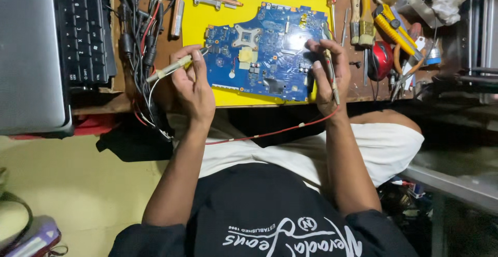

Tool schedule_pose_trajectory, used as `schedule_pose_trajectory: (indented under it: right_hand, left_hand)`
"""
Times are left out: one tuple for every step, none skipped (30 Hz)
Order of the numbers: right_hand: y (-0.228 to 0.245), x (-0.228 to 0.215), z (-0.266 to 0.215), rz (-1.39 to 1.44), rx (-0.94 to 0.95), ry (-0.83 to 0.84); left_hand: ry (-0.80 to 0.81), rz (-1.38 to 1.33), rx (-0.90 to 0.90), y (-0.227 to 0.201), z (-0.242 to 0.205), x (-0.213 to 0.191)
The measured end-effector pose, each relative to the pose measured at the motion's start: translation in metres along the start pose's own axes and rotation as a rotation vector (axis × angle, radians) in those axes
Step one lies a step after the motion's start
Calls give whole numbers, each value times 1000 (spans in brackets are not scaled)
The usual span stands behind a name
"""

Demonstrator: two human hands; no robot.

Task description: The person uses a multimeter to test various points on a blue laptop motherboard placed on a yellow mat. They systematically move the probes across different components and connectors, occasionally flipping the board to access the other side.

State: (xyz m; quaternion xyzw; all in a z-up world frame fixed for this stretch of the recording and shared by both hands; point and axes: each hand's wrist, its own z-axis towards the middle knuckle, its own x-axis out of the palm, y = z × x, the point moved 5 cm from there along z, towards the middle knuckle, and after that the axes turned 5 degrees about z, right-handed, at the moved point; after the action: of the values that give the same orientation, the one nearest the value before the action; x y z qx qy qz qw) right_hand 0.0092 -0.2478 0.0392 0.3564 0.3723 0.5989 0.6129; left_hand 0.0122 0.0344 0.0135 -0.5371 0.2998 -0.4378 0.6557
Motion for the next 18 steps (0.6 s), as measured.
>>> schedule_pose_trajectory:
  right_hand:
    - [-1, -1, -1, 33, 21, -17]
    - [-3, -3, -2, 30, 23, -20]
    - [-3, -6, -3, -24, -8, -40]
    - [-4, -9, -4, -78, -41, -62]
    - [-8, -10, -4, -79, -40, -66]
    - [-11, -11, -5, -60, -56, -67]
    - [-14, -12, -6, -40, -72, -67]
    - [-16, -14, -6, -43, -71, -72]
    - [-17, -14, -6, -46, -66, -56]
    - [-19, -15, -6, -48, -62, -39]
    - [-20, -16, -6, -49, -61, -42]
    - [-20, -16, -6, -71, -67, -28]
    - [-20, -16, -6, -93, -73, -15]
    - [-20, -17, -6, -92, -74, -17]
    - [-19, -17, -6, -104, -92, -12]
    - [-19, -18, -6, -115, -110, -7]
    - [-16, -17, -5, -114, -111, -8]
    - [-12, -15, -5, -114, -114, -4]
  left_hand:
    - [4, 21, 3, -2, 1, 3]
    - [7, 20, 0, -2, 3, 6]
    - [22, 87, 4, -3, 4, 9]
    - [37, 154, 9, -3, 6, 13]
    - [42, 154, 9, -3, 7, 16]
    - [55, 214, 1, -2, 8, 19]
    - [68, 274, -6, -1, 8, 21]
    - [74, 273, -6, 0, 12, 23]
    - [73, 321, -5, 0, 17, 23]
    - [70, 371, -4, 1, 20, 24]
    - [74, 371, -5, 1, 21, 25]
    - [85, 363, -28, 3, 22, 27]
    - [96, 355, -51, 4, 23, 28]
    - [98, 355, -49, 5, 21, 30]
    - [74, 322, -26, 4, 20, 30]
    - [49, 289, -3, 3, 18, 31]
    - [50, 290, -2, 4, 17, 32]
    - [41, 264, 17, 4, 14, 32]
